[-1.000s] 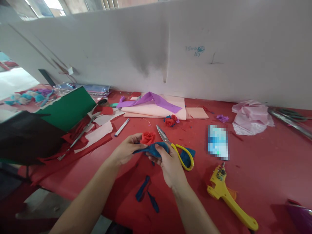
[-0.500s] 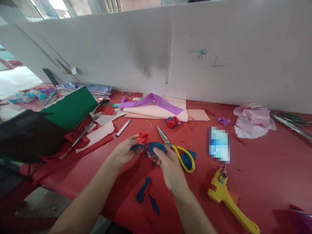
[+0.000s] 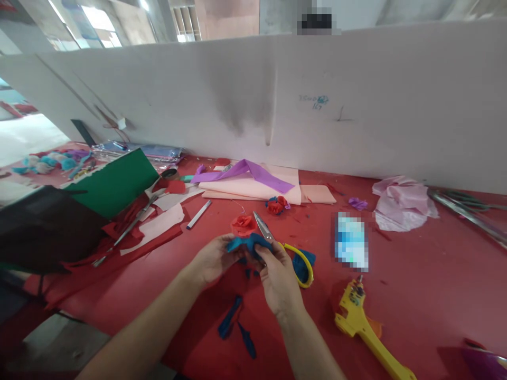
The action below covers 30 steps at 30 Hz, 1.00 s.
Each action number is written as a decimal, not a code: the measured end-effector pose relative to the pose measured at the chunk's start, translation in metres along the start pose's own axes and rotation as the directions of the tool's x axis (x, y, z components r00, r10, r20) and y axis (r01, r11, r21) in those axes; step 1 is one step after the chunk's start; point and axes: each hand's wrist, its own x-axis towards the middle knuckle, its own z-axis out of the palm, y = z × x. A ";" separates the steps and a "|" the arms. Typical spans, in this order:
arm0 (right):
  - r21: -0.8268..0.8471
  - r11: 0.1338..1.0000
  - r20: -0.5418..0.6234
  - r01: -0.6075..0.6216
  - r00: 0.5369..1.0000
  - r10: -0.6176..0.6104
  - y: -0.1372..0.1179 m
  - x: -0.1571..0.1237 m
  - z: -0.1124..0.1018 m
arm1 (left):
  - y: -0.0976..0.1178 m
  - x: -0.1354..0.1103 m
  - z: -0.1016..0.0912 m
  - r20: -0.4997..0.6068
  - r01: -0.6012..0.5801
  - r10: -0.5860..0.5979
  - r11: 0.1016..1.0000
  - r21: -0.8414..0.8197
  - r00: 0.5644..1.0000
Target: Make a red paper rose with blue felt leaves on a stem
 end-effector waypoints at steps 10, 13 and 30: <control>0.035 0.999 -0.013 0.036 0.999 -0.036 0.004 -0.001 0.007 | 0.002 -0.008 0.002 0.044 -0.118 0.112 0.981 0.156 0.993; 0.028 0.999 0.003 0.029 1.000 -0.029 0.004 0.000 0.010 | 0.003 -0.008 0.004 -0.016 -0.086 0.092 0.969 0.232 0.996; -0.390 0.917 -0.101 0.082 0.986 -0.131 0.006 0.004 -0.005 | -0.004 -0.003 -0.003 0.078 -0.353 0.368 0.778 0.519 0.926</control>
